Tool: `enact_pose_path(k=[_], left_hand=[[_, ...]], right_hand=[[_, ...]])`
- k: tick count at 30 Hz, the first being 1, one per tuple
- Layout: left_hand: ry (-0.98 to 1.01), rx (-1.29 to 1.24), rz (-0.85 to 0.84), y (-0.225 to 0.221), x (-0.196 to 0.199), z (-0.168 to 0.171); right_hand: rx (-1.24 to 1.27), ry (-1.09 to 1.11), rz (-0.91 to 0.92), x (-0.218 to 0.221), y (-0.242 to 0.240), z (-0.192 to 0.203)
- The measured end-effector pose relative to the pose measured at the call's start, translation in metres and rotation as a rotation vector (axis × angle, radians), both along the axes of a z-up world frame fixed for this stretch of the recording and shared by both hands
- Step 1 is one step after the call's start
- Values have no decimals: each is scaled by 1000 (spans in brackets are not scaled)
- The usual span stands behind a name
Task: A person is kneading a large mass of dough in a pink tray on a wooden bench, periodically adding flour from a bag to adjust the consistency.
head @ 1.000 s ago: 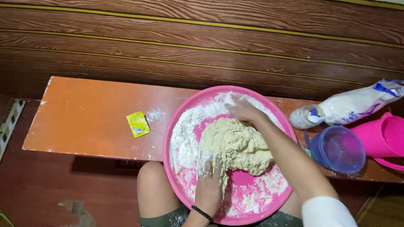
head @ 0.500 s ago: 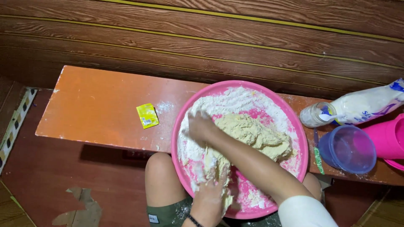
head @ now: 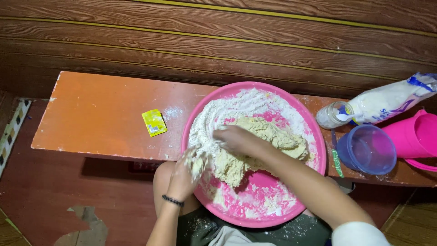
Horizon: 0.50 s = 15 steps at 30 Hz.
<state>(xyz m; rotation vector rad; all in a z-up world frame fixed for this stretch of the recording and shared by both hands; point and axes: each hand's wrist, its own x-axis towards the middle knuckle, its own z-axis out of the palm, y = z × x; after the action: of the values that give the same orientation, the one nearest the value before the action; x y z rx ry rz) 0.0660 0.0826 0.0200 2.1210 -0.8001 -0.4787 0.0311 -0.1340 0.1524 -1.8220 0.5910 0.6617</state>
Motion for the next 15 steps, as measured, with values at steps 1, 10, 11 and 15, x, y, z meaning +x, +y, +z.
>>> enact_pose_path(k=[1,10,11,15], left_hand=[[-19,-75,-2,-7,4,-12],[-420,-248,-137,-128,-13,-60],[-366,-213,-129,-147,-18,-34],[-271,268,-417,-174,-40,61]], right_hand=[[-172,-142,199,-10,-18,-20],[-394,-474,289,-106,-121,-24],[-454,-462,237,-117,-128,-27],[-622,-343,107,-145,-129,-22]])
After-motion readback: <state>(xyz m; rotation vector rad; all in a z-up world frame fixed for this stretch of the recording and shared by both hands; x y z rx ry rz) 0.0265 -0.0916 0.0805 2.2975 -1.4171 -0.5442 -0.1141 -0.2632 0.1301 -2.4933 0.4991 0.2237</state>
